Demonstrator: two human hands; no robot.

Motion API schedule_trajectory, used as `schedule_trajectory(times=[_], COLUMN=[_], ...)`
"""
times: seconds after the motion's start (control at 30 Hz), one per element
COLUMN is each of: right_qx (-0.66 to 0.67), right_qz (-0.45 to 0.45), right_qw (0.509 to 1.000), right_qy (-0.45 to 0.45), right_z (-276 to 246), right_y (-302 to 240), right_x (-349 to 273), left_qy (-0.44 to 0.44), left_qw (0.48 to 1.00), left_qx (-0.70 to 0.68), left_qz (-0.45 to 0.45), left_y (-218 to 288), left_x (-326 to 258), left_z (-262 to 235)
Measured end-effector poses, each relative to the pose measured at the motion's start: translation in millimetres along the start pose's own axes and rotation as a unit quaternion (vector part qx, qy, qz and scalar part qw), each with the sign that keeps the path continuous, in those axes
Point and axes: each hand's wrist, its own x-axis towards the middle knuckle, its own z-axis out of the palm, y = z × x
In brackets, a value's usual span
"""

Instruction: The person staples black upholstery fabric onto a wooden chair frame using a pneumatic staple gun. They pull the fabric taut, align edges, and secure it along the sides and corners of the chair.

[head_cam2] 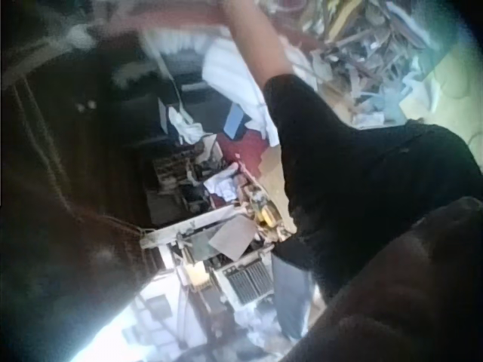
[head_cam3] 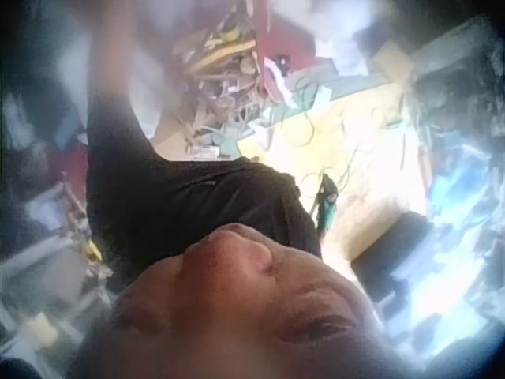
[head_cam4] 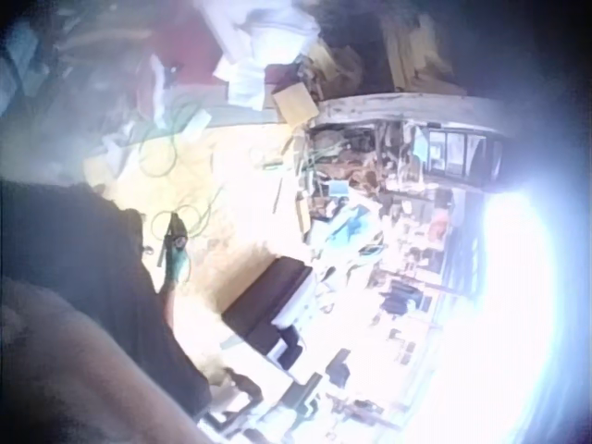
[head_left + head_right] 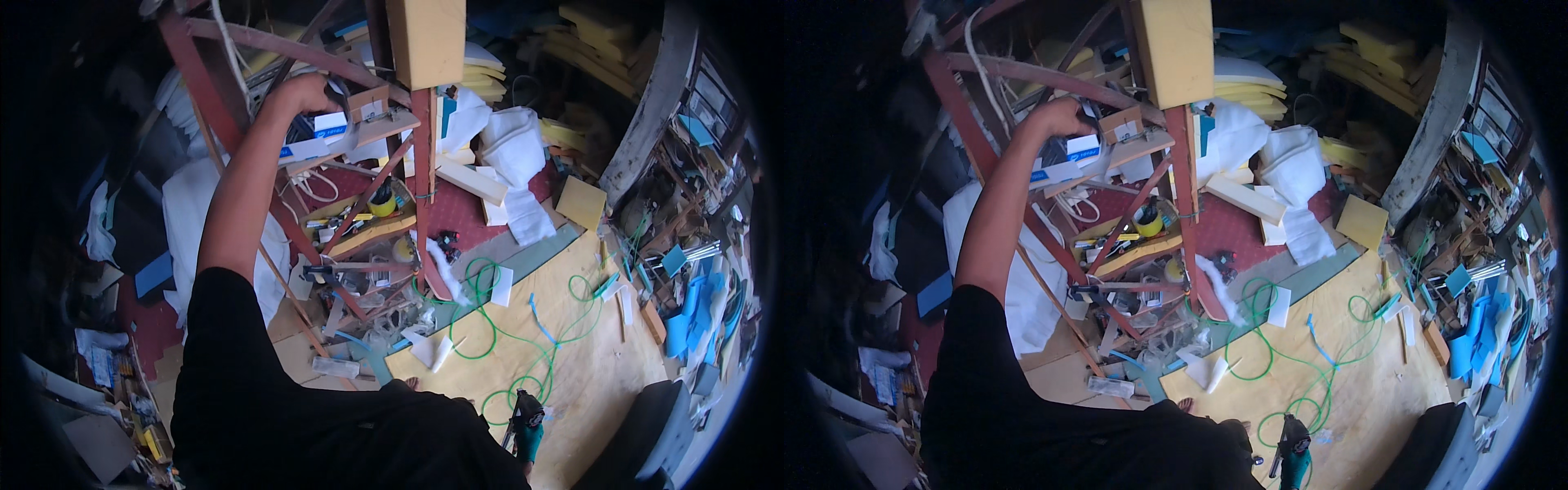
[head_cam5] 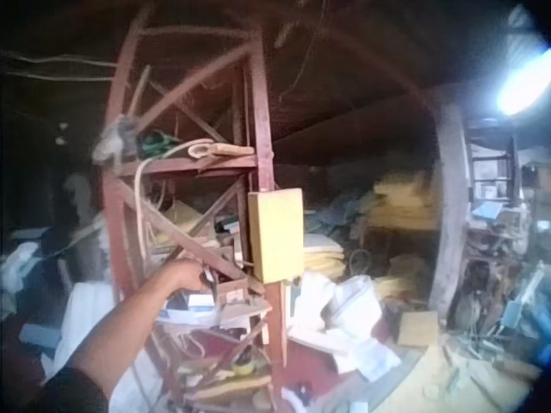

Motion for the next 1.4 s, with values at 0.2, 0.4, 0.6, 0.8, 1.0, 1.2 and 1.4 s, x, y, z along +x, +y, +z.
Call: schedule_trajectory(times=[0.2, 0.4, 0.6, 0.8, 1.0, 1.2, 1.4], right_qx=[0.019, 0.049, 0.068, 0.093, 0.035, -0.017, 0.066], right_qz=[-0.015, -0.065, -0.057, -0.117, -0.099, -0.107, -0.143], right_qw=[1.0, 0.997, 0.996, 0.987, 0.993, 0.994, 0.985], right_qy=[-0.011, -0.014, -0.032, -0.051, -0.054, 0.035, 0.064], right_z=[6.4, 2.4, 17.1, 15.6, 10.1, -11.7, -53.6], right_y=[-4.9, -48.8, -24.8, -64.9, -29.9, -69.6, -108.9], right_x=[6.3, 6.1, 10.6, -12.4, -2.8, -34.2, -31.1], left_qy=[-0.043, -0.045, 0.058, 0.221, 0.297, 0.487, 0.522], left_qw=[0.999, 0.997, 0.99, 0.972, 0.807, 0.73, 0.705], left_qx=[0.02, -0.047, -0.128, -0.073, -0.511, -0.478, -0.479], left_qz=[-0.005, 0.041, -0.017, 0.043, 0.006, 0.012, 0.003], left_y=[-0.4, -7.7, -53.7, -84.8, -112.6, -11.8, 32.5], left_x=[9.6, 3.3, 34.1, 46.0, 37.9, -44.2, -89.9], left_z=[11.4, 8.3, 44.3, 57.5, 60.2, 71.5, 71.2])
